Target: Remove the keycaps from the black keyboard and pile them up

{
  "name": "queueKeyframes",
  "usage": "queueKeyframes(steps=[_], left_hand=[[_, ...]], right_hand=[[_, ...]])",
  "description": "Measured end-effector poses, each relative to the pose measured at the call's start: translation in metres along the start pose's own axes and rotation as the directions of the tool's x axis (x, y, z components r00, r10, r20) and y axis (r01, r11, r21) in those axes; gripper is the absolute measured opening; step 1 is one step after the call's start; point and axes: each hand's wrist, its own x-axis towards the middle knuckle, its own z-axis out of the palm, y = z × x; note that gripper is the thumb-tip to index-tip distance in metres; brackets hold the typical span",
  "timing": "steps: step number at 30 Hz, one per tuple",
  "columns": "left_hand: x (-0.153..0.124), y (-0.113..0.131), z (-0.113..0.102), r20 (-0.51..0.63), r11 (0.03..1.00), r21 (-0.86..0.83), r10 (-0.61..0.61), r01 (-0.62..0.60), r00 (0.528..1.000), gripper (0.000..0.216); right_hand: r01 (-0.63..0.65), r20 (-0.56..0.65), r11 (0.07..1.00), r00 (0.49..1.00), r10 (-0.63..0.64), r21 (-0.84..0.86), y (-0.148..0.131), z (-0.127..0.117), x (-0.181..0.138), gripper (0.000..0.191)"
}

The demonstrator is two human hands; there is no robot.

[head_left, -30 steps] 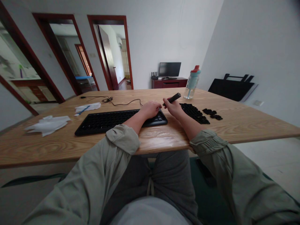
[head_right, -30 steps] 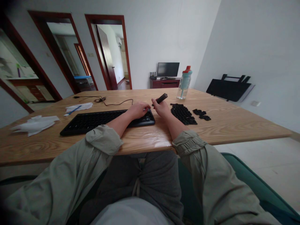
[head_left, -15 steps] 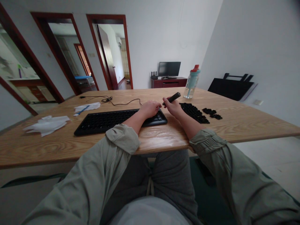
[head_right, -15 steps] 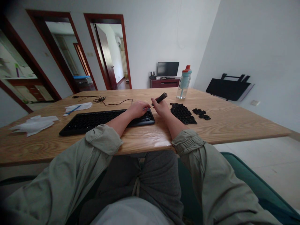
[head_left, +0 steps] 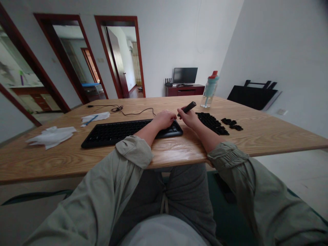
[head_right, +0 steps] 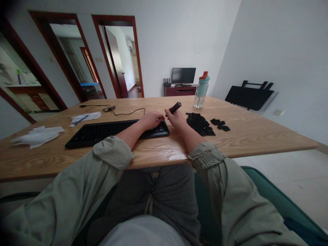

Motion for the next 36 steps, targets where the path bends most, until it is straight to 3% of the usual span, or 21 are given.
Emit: queueKeyframes(steps=[10,16,28,36], left_hand=[[-0.002,0.002,-0.002,0.004,1.0,0.011,0.026,-0.026,1.0,0.028],[-0.001,0.002,0.001,-0.015,0.998,0.044,-0.04,0.04,0.999,0.027],[-0.002,-0.002,0.003,-0.054,0.982,-0.006,-0.188,0.188,0.981,0.018],[-0.003,-0.01,0.002,-0.039,0.966,-0.156,-0.216,0.208,0.976,0.017]], right_hand=[[-0.004,-0.017,0.986,1.0,0.001,-0.165,-0.016,-0.004,-0.013,0.027],[0.035,0.026,0.969,0.999,-0.03,-0.243,-0.025,-0.007,-0.017,0.016],[0.164,0.104,0.934,0.985,-0.138,-0.317,-0.031,-0.008,-0.019,0.017],[0.143,0.073,0.916,0.99,-0.124,-0.374,-0.031,-0.009,-0.021,0.021]])
